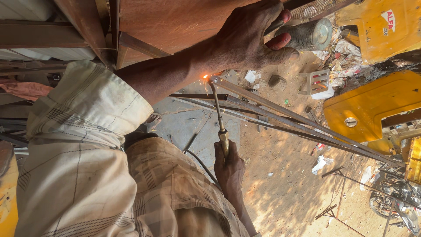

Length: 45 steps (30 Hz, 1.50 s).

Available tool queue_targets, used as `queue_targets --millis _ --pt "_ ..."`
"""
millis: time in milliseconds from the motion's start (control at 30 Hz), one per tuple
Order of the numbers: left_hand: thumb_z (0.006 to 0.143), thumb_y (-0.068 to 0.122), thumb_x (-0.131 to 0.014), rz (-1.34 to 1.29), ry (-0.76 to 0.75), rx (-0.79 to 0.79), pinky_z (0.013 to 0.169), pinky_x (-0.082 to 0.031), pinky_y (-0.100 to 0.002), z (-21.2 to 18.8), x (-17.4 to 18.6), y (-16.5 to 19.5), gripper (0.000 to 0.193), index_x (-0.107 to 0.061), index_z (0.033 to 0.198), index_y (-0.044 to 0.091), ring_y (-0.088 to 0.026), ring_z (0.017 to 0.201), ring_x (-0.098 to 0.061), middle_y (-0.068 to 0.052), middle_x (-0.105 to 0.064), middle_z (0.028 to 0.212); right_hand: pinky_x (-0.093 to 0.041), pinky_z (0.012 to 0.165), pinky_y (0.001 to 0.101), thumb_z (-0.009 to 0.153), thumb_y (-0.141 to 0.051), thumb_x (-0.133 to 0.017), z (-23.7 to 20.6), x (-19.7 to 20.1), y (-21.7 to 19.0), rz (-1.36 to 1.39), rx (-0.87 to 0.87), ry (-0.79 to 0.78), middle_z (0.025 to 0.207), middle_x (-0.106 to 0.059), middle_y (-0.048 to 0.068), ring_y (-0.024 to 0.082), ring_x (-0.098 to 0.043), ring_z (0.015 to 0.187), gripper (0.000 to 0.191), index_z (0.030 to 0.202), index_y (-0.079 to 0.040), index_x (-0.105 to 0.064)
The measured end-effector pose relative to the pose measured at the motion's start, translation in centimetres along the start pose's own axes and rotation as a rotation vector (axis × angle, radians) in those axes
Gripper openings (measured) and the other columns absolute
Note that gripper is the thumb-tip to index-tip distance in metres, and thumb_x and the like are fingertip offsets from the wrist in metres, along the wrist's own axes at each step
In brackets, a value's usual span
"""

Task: The person uses a welding torch to join metal bars on a rectangular frame. They hold the frame with one hand and apply the torch to the joints, producing sparks. The person repositions the frame and continues welding different joints throughout the clip.

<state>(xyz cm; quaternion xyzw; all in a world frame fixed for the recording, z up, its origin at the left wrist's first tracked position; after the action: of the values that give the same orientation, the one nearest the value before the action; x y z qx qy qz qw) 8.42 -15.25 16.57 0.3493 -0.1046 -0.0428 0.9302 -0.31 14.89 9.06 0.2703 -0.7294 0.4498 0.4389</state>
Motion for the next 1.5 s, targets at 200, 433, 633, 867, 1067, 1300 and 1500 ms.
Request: queue_targets --millis 200,433,633,867,1067,1300,1500 --pt "0.092 0.038 -0.094 0.008 0.024 -0.040 0.064 -0.055 -0.033 0.1 -0.1 -0.1 0.057 -0.055 0.113 0.003 -0.018 0.080 -0.065 -0.009 -0.063 0.101 -0.047 0.041 0.0396 0.100 -0.032 -0.062 0.1 0.0 0.2 -0.010 -0.026 -0.002 0.054 -0.065 0.008 0.021 -0.064 0.042 0.024 0.113 -0.012 -0.064" --pt "0.091 0.035 -0.091 -0.001 0.005 -0.025 0.069 -0.057 -0.031 0.3 -0.3 -0.1 0.058 -0.054 0.121 0.001 -0.017 0.086 -0.066 -0.007 -0.062 0.106 -0.046 0.042 0.0408 0.100 -0.031 -0.061 0.1 0.5 -0.2 -0.008 0.047 0.016 0.056 -0.065 0.009 0.024 -0.064 0.043 0.023 0.113 -0.011 -0.063" --pt "0.091 0.041 -0.095 -0.007 0.009 -0.044 0.066 -0.055 -0.033 0.3 -0.3 0.1 0.058 -0.056 0.111 0.004 -0.017 0.082 -0.065 -0.008 -0.061 0.104 -0.046 0.045 0.0435 0.099 -0.032 -0.062 0.3 0.5 0.2 -0.041 0.009 0.003 0.054 -0.063 0.012 0.028 -0.064 0.044 0.024 0.112 -0.012 -0.064" --pt "0.090 0.040 -0.094 -0.015 0.004 -0.016 0.068 -0.055 -0.033 0.1 -0.1 0.1 0.056 -0.056 0.112 0.005 -0.016 0.083 -0.065 -0.007 -0.062 0.104 -0.046 0.046 0.0442 0.099 -0.034 -0.062 0.1 0.5 0.1 -0.036 0.003 0.014 0.054 -0.061 0.012 0.030 -0.063 0.045 0.025 0.111 -0.012 -0.064" --pt "0.087 0.042 -0.095 0.007 0.028 -0.061 0.069 -0.056 -0.032 0.4 0.0 0.3 0.061 -0.055 0.112 0.004 -0.017 0.084 -0.063 -0.008 -0.060 0.104 -0.046 0.043 0.0424 0.100 -0.034 -0.061 0.5 0.5 0.3 -0.035 -0.030 -0.016 0.052 -0.061 0.010 0.025 -0.063 0.042 0.024 0.111 -0.014 -0.064" --pt "0.090 0.043 -0.096 -0.006 0.014 -0.037 0.069 -0.056 -0.031 0.5 -0.4 0.1 0.060 -0.055 0.112 0.004 -0.016 0.085 -0.064 -0.007 -0.060 0.105 -0.045 0.042 0.0415 0.100 -0.033 -0.060 0.7 0.8 0.4 -0.018 0.001 -0.010 0.053 -0.062 0.009 0.024 -0.063 0.042 0.022 0.112 -0.014 -0.063" --pt "0.090 0.038 -0.095 0.009 0.032 -0.074 0.068 -0.055 -0.031 1.3 -0.5 0.8 0.059 -0.055 0.115 0.004 -0.017 0.085 -0.062 -0.006 -0.059 0.104 -0.047 0.044 0.0428 0.100 -0.036 -0.061 1.1 1.2 1.0 -0.033 -0.017 -0.012 0.054 -0.063 0.010 0.028 -0.065 0.044 0.024 0.110 -0.014 -0.062"
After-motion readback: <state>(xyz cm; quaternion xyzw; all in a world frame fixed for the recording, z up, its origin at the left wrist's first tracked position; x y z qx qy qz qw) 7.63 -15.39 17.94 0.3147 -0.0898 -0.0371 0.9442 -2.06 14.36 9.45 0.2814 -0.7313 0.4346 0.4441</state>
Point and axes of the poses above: each hand's wrist, its own z-axis towards the middle knuckle, its own x-axis out of the back of the hand, y = z × x, the point moved 7 cm from there along z, towards the middle knuckle
